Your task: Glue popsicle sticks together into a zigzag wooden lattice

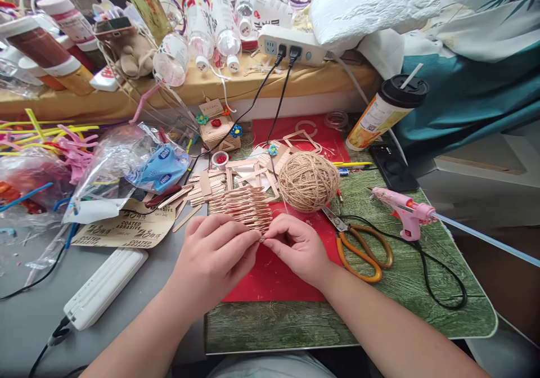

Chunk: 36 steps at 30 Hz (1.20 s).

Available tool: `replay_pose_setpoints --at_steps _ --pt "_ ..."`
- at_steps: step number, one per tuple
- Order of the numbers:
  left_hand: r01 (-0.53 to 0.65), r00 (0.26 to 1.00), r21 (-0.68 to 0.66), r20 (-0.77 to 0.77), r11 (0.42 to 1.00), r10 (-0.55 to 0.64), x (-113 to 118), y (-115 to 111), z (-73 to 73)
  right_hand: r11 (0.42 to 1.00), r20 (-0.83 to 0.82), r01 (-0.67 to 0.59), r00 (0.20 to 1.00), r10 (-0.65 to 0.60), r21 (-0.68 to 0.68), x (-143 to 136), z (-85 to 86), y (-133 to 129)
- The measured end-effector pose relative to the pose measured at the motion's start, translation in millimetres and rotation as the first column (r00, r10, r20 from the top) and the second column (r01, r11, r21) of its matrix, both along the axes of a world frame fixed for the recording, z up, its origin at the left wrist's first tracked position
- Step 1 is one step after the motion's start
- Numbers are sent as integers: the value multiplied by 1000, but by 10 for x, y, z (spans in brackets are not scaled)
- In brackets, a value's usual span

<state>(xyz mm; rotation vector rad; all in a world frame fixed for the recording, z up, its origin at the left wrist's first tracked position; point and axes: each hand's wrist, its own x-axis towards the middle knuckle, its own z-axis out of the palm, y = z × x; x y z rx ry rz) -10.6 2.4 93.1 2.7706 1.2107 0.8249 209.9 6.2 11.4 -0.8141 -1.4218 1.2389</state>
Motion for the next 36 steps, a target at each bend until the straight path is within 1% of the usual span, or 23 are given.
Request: replay_pose_setpoints --at_steps 4,11,15,20,24,28,32,36 --pt "0 1000 -43 8 999 1 27 -5 51 999 -24 -19 1000 18 -31 17 11 17" --pt "6 1000 -96 31 995 -4 6 -1 8 995 -73 -49 996 43 -83 -7 -27 15" --pt "0 1000 -82 30 997 2 0 -1 7 993 -77 -43 996 35 -108 -28 -41 11" --pt "-15 1000 -77 0 997 16 48 7 41 993 -81 -47 996 38 -112 -36 -26 20" --pt "-13 999 -76 -38 997 10 90 24 58 997 -31 -43 999 41 -71 -21 0 19" --pt "-22 999 -147 -45 989 15 91 20 37 1000 13 21 1000 -21 -3 -3 12 16" --pt "-50 999 -179 -24 983 46 44 10 -13 997 35 64 997 -65 54 11 -10 27" --pt "-57 997 -152 44 987 65 -4 17 -51 984 79 132 987 -142 118 10 -18 32"
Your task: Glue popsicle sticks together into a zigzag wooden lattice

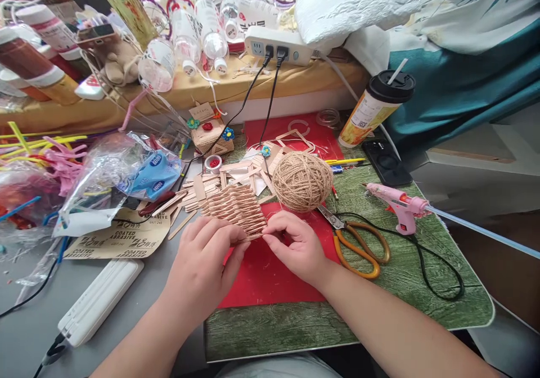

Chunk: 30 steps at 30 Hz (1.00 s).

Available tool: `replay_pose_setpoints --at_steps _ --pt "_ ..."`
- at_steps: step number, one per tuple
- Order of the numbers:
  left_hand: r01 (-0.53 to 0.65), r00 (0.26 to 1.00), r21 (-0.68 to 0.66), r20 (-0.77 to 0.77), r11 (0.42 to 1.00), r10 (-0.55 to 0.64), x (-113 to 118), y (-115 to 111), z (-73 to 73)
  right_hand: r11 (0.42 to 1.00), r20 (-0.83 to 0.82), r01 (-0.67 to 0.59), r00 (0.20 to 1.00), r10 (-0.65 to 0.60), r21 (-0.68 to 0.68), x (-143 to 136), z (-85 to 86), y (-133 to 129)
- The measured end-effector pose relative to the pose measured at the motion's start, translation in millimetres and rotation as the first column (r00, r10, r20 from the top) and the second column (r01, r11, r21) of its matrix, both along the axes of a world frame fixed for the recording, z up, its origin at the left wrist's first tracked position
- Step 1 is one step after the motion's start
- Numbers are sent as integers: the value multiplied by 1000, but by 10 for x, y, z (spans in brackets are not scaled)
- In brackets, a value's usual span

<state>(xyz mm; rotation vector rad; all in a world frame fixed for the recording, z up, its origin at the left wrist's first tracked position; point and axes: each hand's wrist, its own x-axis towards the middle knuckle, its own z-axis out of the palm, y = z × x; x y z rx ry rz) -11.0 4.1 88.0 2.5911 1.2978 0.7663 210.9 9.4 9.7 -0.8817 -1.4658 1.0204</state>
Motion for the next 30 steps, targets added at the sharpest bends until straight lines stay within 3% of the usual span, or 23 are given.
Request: replay_pose_setpoints --at_steps 6,14,18,25,30 --pt "-49 994 24 96 999 46 -86 -5 -74 995 38 79 996 -81 63 40 38 0" --pt "-65 957 98 288 993 35 -235 -42 -296 996 51 54 997 -58 69 91 53 40" --pt "-71 931 61 362 996 44 -260 -33 -422 998 32 24 999 -26 54 87 41 31" --pt "-73 917 59 397 996 44 -289 -7 -504 1000 35 -2 999 2 8 76 -66 41" --pt "-49 904 81 426 996 10 -331 37 -579 999 25 32 999 -32 12 83 -10 46"
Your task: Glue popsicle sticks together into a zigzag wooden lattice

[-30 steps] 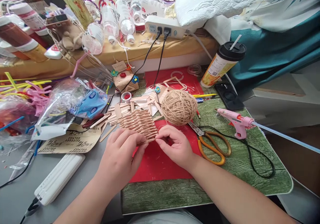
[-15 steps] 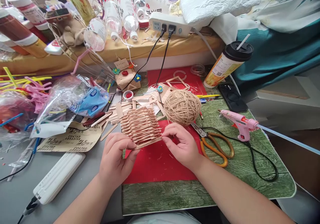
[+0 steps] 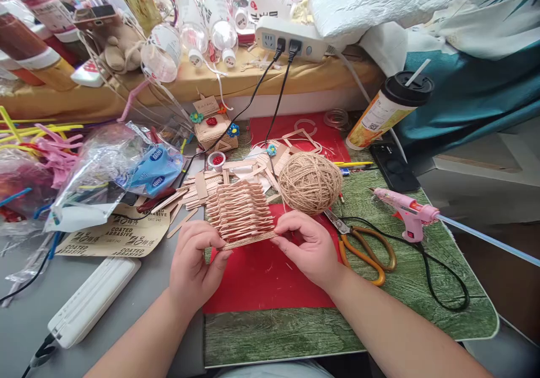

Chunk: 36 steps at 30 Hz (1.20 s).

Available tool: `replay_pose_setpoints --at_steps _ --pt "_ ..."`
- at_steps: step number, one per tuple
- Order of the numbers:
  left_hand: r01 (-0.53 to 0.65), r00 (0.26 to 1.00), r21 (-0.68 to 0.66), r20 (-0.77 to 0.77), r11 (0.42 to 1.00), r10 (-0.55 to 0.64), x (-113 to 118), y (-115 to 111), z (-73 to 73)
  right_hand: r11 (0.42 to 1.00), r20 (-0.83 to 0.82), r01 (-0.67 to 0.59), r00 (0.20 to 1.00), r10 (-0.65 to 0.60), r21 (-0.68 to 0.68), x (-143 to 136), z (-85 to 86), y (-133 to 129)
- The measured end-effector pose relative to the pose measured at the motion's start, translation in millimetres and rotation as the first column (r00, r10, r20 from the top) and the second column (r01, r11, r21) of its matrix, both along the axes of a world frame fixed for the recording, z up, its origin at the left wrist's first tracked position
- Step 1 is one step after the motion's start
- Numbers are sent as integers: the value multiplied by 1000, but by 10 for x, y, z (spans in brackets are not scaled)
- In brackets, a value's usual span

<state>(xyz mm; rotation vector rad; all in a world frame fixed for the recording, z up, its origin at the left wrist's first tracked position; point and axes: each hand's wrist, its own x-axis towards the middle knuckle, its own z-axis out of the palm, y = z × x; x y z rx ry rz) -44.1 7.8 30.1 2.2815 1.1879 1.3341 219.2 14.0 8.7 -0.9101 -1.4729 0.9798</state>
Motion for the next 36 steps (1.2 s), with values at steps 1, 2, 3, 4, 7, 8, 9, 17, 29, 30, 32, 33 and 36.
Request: replay_pose_setpoints --at_steps 1,2,3,4,7,8,9,17,29,30,32,33,36 --pt "9 1000 0 5 1000 -9 -13 14 -14 1000 3 6 1000 -6 17 10 31 -3" --pt "20 1000 -4 7 1000 -20 -27 28 -23 999 12 8 1000 -9 38 22 65 -6" --pt "35 999 -9 8 999 -35 -42 44 -25 998 27 6 1000 -8 61 36 99 -8" --pt "52 999 -17 8 999 -52 -58 58 -22 997 43 0 999 -4 81 49 132 -8" --pt "105 994 -53 -8 993 -105 -120 82 15 993 78 -22 997 13 114 71 202 -5" --pt "123 992 -67 -20 990 -125 -146 82 29 993 80 -28 997 18 116 69 211 -4" --pt "140 989 -82 -32 987 -143 -176 77 39 993 77 -36 997 27 114 62 212 -7" --pt "160 985 -94 -48 983 -165 -354 49 32 988 55 -114 993 109 107 -48 114 -103" --pt "153 976 -95 -141 984 -165 -553 -68 -16 988 65 -112 992 106 107 -118 58 -100" --pt "138 975 -84 -163 987 -150 -570 -83 -25 987 64 -113 992 107 111 -132 58 -106" --pt "97 977 -47 -184 994 -104 -574 -110 -21 987 60 -106 993 99 120 -159 64 -115" --pt "75 981 -15 -180 997 -76 -555 -124 -3 987 60 -102 994 95 124 -171 69 -117" --pt "27 985 121 -175 992 -6 -399 -170 144 986 67 -105 993 97 133 -199 85 -120"
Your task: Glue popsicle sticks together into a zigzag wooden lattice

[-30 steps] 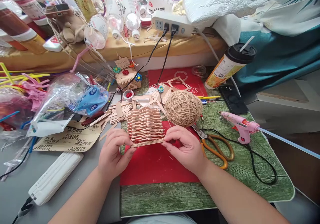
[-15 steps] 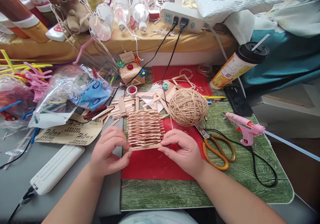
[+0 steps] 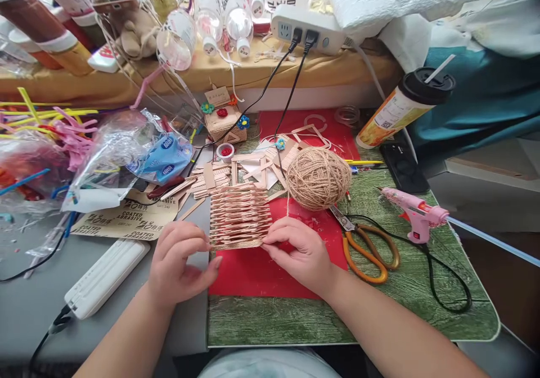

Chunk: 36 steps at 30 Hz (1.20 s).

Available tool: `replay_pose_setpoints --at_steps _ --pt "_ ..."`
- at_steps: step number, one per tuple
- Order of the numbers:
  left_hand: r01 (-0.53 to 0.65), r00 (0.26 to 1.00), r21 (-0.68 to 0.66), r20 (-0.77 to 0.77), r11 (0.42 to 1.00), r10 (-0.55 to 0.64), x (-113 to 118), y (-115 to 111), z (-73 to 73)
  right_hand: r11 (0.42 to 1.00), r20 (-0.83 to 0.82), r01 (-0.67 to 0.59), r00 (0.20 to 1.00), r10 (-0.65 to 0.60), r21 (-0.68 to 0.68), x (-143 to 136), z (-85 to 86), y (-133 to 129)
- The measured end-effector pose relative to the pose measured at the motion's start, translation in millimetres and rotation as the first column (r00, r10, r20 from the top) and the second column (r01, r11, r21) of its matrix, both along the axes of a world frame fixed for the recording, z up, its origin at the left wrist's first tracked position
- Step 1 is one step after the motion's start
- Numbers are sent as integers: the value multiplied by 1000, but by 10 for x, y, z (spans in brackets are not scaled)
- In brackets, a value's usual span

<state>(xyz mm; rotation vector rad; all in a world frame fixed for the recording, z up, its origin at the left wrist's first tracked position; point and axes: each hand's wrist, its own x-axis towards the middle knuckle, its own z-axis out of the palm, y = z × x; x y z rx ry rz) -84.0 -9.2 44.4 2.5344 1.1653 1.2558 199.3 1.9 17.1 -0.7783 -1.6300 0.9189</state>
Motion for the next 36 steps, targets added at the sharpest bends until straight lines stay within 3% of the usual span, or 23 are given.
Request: replay_pose_setpoints --at_steps 5,9,18,23,36 --pt "20 928 62 -372 998 4 406 -32 379 999 15 -25 1000 24 24 -21 -8 -18" --pt "40 892 71 -453 997 -4 526 -16 527 999 22 -24 999 23 32 -8 -38 -27" --pt "43 842 -17 -538 999 -45 467 -61 601 987 92 -7 996 -7 158 104 -45 -5" --pt "57 839 6 -543 998 -45 487 -80 618 984 102 -37 995 19 174 96 -44 1" --pt "-8 858 -98 -512 995 -43 497 -80 653 987 105 -37 994 20 158 172 -44 38"
